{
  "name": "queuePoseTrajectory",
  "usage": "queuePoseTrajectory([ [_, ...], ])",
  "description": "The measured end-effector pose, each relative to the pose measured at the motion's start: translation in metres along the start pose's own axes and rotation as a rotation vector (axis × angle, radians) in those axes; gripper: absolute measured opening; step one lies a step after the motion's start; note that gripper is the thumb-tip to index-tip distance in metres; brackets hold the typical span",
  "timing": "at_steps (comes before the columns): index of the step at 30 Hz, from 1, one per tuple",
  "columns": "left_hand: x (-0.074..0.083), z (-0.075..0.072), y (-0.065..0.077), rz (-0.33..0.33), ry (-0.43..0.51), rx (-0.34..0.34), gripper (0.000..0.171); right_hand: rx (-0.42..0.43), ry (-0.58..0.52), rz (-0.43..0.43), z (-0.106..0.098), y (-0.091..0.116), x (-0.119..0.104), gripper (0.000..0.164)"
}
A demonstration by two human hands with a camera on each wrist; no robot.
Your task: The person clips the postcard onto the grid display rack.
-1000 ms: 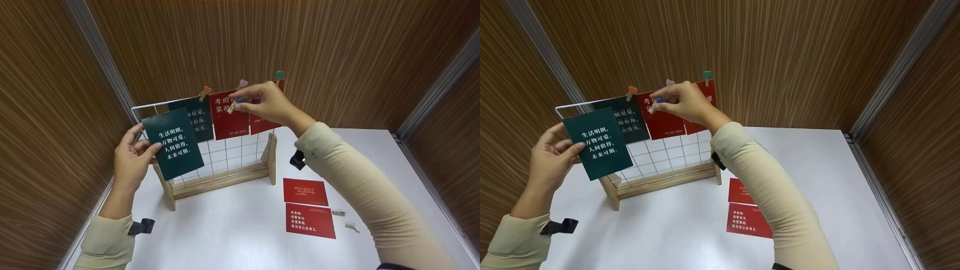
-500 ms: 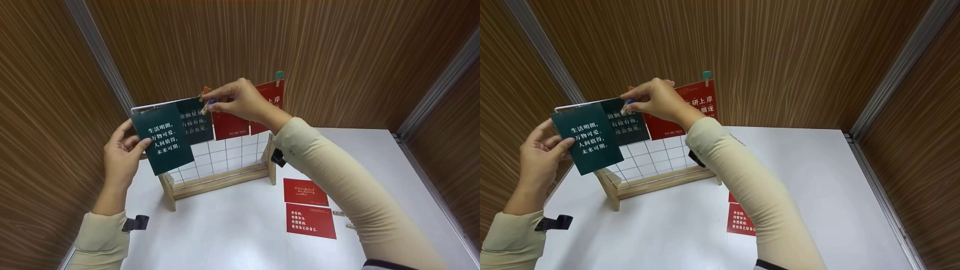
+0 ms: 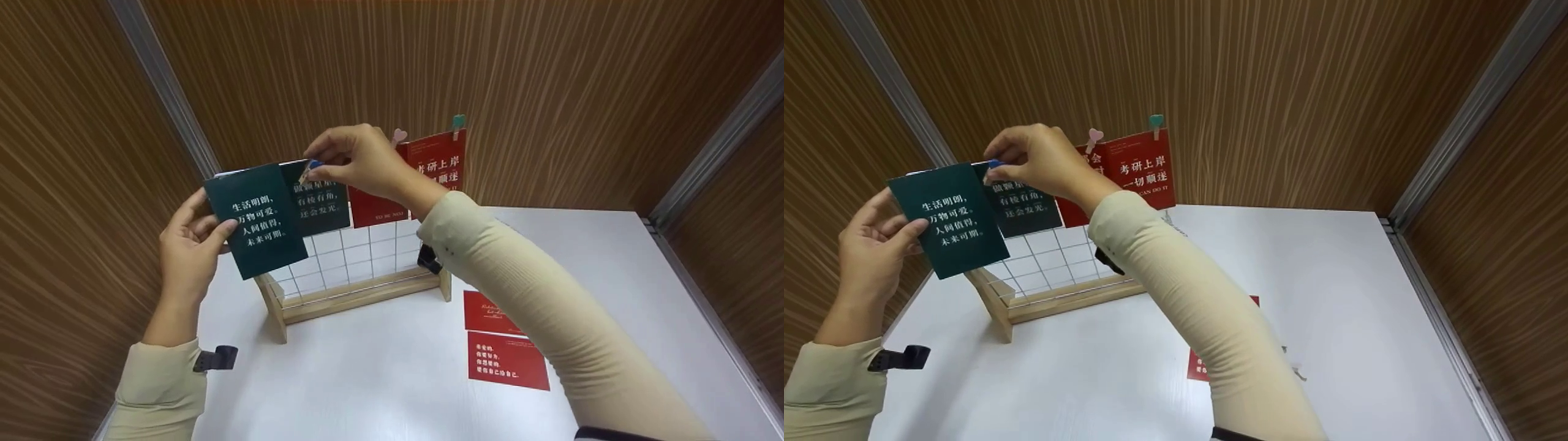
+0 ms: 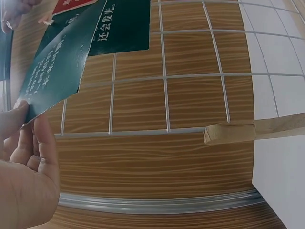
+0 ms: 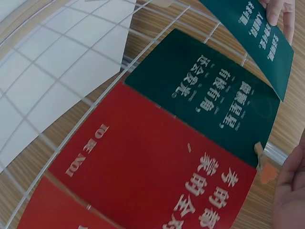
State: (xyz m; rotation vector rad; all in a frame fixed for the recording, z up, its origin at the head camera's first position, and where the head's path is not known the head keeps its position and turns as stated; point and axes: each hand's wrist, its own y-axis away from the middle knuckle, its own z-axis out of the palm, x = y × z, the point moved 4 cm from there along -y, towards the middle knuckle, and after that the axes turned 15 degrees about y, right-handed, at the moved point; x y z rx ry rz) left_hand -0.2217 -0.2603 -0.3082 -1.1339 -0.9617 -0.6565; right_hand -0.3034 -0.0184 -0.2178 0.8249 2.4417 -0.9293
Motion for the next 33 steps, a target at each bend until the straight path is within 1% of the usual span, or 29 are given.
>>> queuePoseTrajectory([
  [2,-0.001,-0.001,-0.001,0.002,-0.013,0.0,0.057,0.01,0.012,0.029,0.003,-0.003,0.0,0.022],
  [5,-0.003,-0.004,-0.002,-0.005,-0.026,0.004,0.057,-0.004,0.029,0.074,0.008,-0.007,0.001,0.022],
  [9,-0.006,-0.007,-0.003,-0.012,-0.016,0.009,0.058,-0.017,0.044,0.112,0.011,-0.011,0.0,0.022],
  [13,-0.009,-0.01,-0.004,-0.005,0.001,0.011,0.058,0.008,0.072,0.119,0.011,-0.016,-0.004,0.021],
  [20,-0.013,-0.014,-0.005,0.005,0.068,0.021,0.055,0.029,0.102,0.153,0.013,-0.022,-0.009,0.021],
  [26,-0.015,-0.017,-0.005,0.005,0.061,0.031,0.05,0.058,0.106,0.19,0.013,-0.028,-0.011,0.02],
  [31,-0.018,-0.018,-0.005,-0.007,0.029,0.049,0.048,0.072,0.102,0.2,0.017,-0.032,-0.013,0.019],
  [33,-0.019,-0.018,-0.005,-0.015,0.029,0.054,0.048,0.073,0.108,0.197,0.018,-0.034,-0.014,0.018],
])
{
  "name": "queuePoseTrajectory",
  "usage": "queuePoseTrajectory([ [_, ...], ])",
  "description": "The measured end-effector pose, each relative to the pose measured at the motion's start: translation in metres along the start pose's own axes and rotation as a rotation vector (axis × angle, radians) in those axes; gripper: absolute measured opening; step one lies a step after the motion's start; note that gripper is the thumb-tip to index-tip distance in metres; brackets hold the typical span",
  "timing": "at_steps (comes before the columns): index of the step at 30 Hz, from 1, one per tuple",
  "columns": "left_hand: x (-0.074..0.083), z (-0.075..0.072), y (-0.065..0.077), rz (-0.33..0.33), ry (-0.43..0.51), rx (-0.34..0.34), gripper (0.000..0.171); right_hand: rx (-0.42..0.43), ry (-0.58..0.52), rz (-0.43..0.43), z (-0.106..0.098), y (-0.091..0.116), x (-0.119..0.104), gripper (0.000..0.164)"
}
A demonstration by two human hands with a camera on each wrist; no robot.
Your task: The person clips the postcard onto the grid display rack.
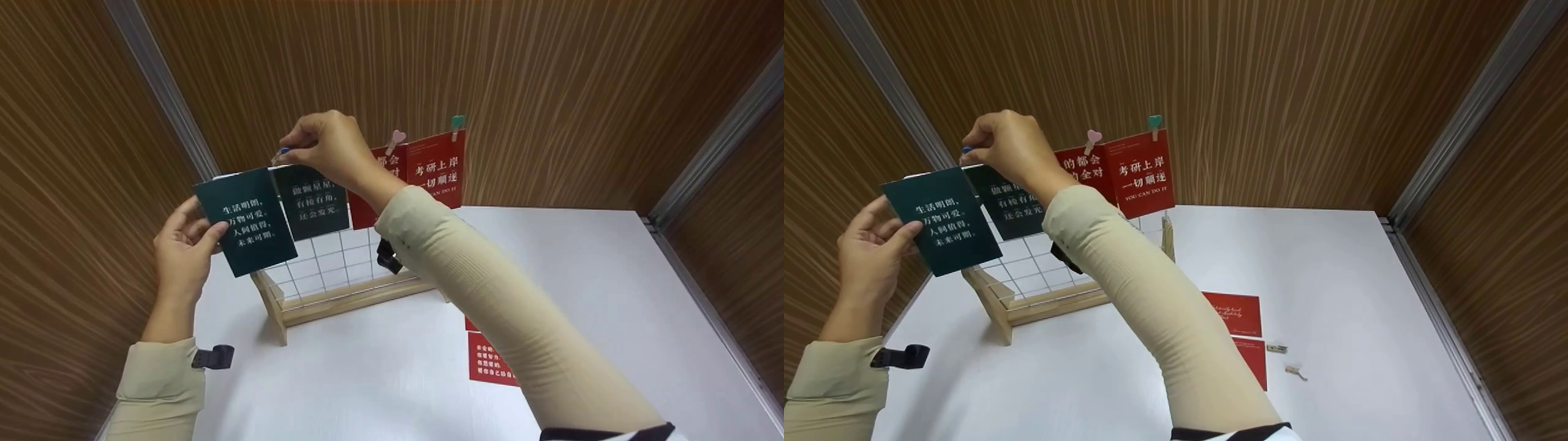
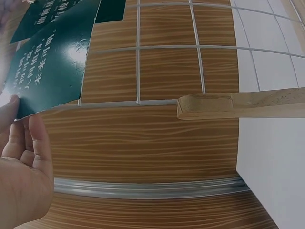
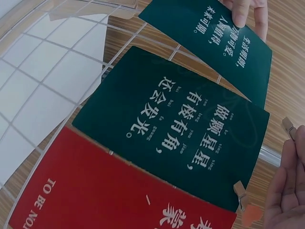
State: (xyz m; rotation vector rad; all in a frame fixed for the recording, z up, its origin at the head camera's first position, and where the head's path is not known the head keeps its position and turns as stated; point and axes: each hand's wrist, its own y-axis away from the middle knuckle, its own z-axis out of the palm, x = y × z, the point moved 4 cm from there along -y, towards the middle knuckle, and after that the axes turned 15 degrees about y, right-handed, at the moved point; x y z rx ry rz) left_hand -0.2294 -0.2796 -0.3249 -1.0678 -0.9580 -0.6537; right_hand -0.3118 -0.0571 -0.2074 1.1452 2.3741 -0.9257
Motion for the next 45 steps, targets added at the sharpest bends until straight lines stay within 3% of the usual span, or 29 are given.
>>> queuePoseTrajectory([
  [7,0.0,0.001,0.0,-0.026,0.027,0.004,0.049,0.013,0.018,-0.029,0.006,-0.001,-0.004,0.017],
  [11,0.0,0.003,0.0,-0.01,-0.004,0.0,0.049,0.023,0.011,-0.036,0.009,-0.001,-0.005,0.018],
  [25,-0.001,0.007,-0.004,0.029,-0.019,-0.006,0.047,0.035,-0.027,0.007,0.011,-0.002,-0.006,0.016],
  [34,-0.004,0.006,-0.004,0.011,-0.051,0.008,0.047,-0.005,0.04,0.031,0.011,-0.004,-0.006,0.016],
  [40,-0.007,0.006,-0.004,0.044,-0.07,0.009,0.045,-0.022,0.132,0.054,0.012,-0.006,-0.007,0.016],
  [45,-0.003,0.007,-0.005,0.092,-0.074,0.016,0.045,-0.053,0.121,0.057,0.013,-0.006,-0.008,0.016],
])
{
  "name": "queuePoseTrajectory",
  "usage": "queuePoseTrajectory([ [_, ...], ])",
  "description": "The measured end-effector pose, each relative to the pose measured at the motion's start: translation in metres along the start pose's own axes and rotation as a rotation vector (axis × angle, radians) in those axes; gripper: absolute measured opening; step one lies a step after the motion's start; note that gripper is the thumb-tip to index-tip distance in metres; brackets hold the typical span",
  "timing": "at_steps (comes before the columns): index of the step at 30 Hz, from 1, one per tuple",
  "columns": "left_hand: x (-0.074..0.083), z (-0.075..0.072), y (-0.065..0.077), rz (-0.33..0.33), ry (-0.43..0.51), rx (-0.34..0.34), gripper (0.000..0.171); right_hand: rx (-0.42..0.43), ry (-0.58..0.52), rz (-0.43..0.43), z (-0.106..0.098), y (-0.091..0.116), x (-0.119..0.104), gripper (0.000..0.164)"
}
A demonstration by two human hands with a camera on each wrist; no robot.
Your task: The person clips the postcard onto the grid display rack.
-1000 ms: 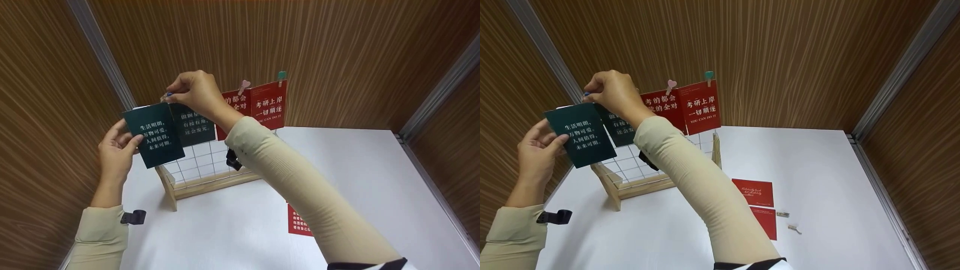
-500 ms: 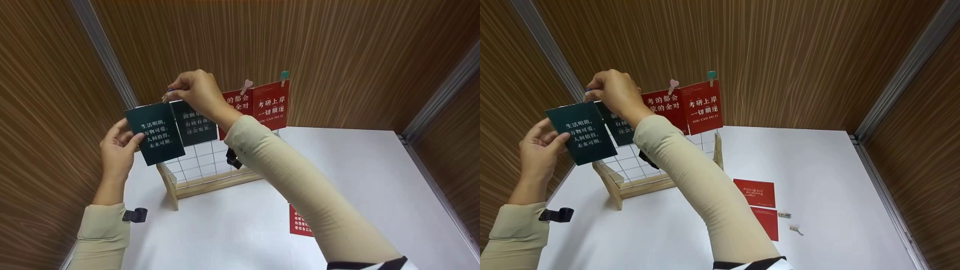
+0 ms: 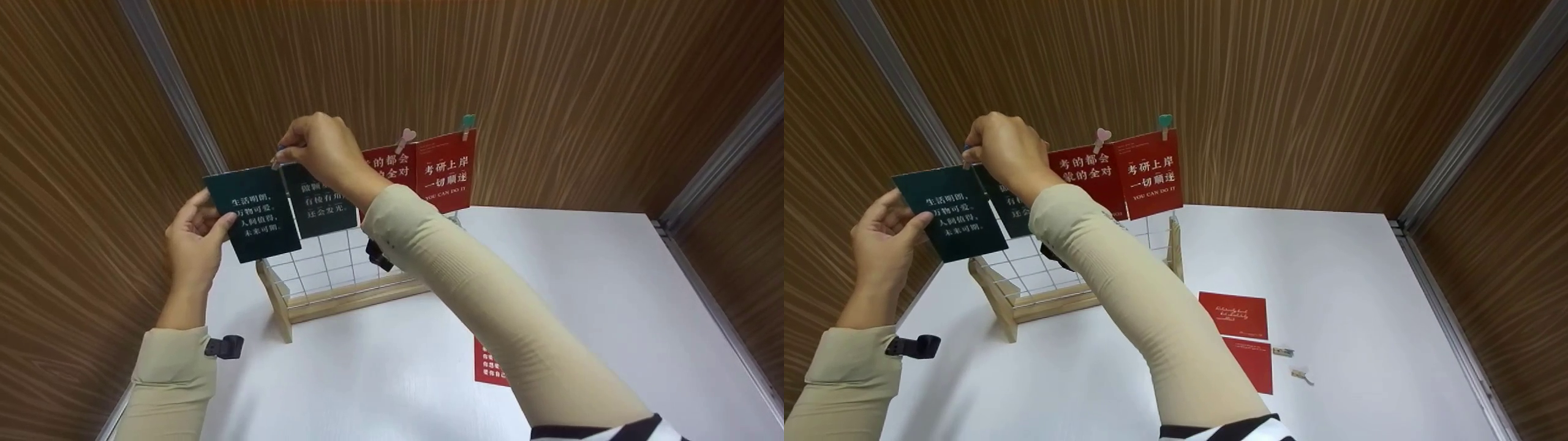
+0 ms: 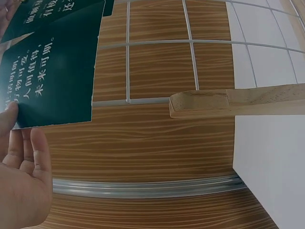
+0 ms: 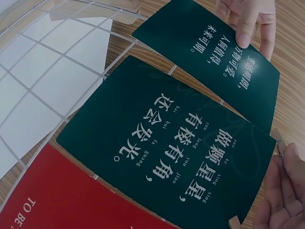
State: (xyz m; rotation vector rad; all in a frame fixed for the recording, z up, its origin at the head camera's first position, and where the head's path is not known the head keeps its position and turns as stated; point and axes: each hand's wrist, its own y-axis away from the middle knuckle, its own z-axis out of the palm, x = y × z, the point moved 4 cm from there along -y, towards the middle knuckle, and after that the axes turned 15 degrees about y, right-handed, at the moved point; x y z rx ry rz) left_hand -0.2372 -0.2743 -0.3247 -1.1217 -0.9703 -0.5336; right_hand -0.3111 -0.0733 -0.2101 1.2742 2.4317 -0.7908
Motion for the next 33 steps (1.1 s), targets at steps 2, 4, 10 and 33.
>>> queuePoseTrajectory([
  [2,0.0016,0.001,-0.0006,0.022,0.0,-0.002,0.045,-0.007,-0.001,-0.002,0.0003,0.0003,-0.0003,0.017],
  [4,0.0032,0.002,-0.0011,0.035,0.001,-0.004,0.045,-0.011,0.003,-0.001,0.0005,0.0003,-0.0006,0.017],
  [10,0.0054,0.0039,-0.0006,0.014,0.006,0.005,0.044,-0.011,0.013,0.007,0.0002,-0.0004,-0.0016,0.017],
  [33,0.0024,0.0091,-0.0012,-0.155,0.016,0.083,0.031,-0.016,0.106,0.015,0.0053,-0.0027,-0.0012,0.014],
])
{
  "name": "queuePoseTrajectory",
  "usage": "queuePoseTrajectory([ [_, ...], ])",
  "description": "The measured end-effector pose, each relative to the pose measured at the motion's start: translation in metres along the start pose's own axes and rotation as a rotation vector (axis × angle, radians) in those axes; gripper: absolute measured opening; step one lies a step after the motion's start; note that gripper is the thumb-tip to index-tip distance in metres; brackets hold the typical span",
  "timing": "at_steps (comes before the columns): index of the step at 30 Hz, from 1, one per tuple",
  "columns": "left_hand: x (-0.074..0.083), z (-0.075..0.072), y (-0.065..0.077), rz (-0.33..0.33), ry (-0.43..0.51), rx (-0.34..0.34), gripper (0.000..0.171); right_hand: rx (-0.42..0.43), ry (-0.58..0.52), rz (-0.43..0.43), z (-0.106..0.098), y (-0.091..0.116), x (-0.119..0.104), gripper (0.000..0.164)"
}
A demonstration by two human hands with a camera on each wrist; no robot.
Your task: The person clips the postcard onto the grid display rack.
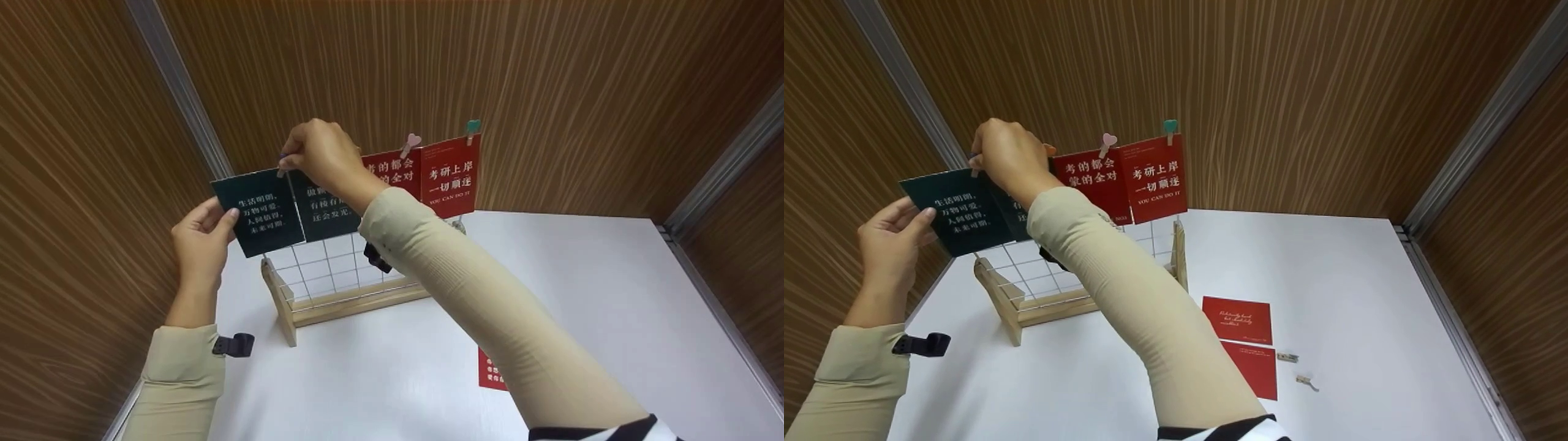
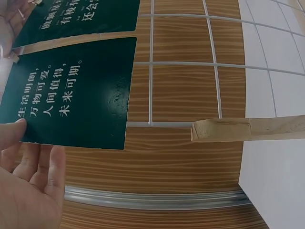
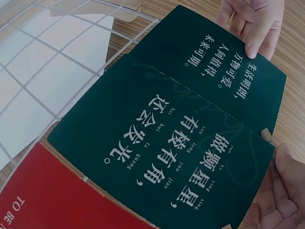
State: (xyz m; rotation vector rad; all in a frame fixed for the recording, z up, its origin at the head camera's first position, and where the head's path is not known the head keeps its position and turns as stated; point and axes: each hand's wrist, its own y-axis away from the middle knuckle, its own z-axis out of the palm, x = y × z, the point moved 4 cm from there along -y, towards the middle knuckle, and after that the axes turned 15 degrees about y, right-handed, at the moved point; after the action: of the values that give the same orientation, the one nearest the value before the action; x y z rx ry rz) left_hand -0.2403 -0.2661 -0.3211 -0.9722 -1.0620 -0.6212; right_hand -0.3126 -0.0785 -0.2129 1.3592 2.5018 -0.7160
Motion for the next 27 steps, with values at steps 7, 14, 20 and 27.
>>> queuePoseTrajectory([
  [7,0.0001,0.0021,-0.0004,-0.006,-0.016,0.01,0.029,0.003,0.047,-0.002,0.0005,-0.0004,0.0024,0.015],
  [14,-0.0006,0.001,-0.0022,-0.01,-0.007,0.01,0.03,-0.005,0.044,-0.021,0.0025,0.0013,0.0023,0.017],
  [20,-0.0017,-0.0011,-0.0029,-0.027,0.02,0.014,0.03,-0.006,0.059,-0.04,0.0061,0.0026,0.0021,0.018],
  [27,-0.0005,-0.0006,-0.0028,0.001,0.025,0.017,0.029,-0.001,0.004,-0.042,0.0076,0.0021,0.0032,0.019],
])
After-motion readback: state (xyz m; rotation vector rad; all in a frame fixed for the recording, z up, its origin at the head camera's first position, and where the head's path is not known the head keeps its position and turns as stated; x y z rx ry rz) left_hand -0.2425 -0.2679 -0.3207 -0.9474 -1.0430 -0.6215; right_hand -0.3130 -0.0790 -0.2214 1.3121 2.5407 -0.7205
